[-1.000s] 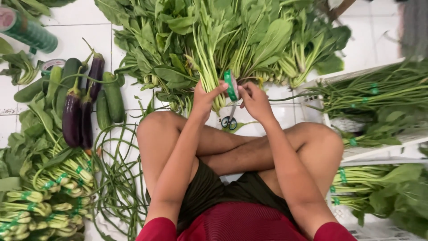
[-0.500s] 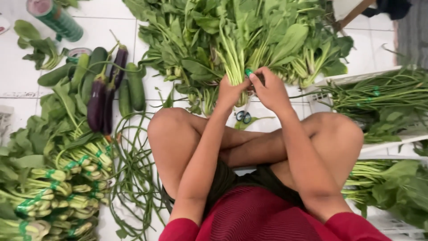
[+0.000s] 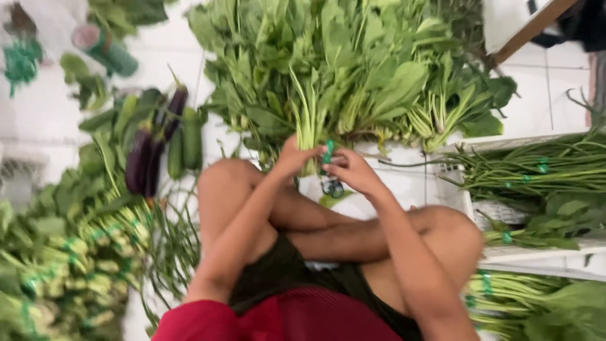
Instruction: The person gathers bunches of green leafy vegetables by hand, wraps green tape around the stems, cuts the tape with scissors, and places the bundled vegetables into a white plastic crate.
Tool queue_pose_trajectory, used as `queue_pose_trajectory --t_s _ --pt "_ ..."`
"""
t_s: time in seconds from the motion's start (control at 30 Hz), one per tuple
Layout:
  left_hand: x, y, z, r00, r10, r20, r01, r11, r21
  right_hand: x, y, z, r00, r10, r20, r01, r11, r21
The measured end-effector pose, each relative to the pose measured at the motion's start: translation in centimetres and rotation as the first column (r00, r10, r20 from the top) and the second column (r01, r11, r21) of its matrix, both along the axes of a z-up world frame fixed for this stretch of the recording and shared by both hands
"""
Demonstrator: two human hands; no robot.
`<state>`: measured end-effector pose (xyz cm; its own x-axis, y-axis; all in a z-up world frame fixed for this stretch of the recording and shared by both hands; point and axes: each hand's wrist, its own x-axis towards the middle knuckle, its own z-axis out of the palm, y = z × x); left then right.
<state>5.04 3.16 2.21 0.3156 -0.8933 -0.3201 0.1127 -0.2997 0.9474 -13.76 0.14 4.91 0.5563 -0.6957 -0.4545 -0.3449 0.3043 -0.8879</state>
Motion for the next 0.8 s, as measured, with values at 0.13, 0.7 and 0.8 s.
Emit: queue_pose_trajectory --t_s 0.13,0.7,0.8 --pt "-1.5 1.5 5.0 0.992 0.122 0.013 -0.122 0.99 0.063 0.2 -0.1 1.2 0.993 0.098 0.06 -0.087 0.983 -0.16" --pt "-5.0 9.8 2.0 0.97 -0.181 0.159 0.196 0.977 -0.083 -5.2 7.6 -5.5 0.92 -0.256 0.298 0.271 0.962 -0.011" --pt "-3.7 12.0 0.1 0.996 -0.09 -0.006 0.088 0.984 -0.156 -3.3 7.7 -3.2 0.918 -0.233 0.321 0.231 0.972 0.046"
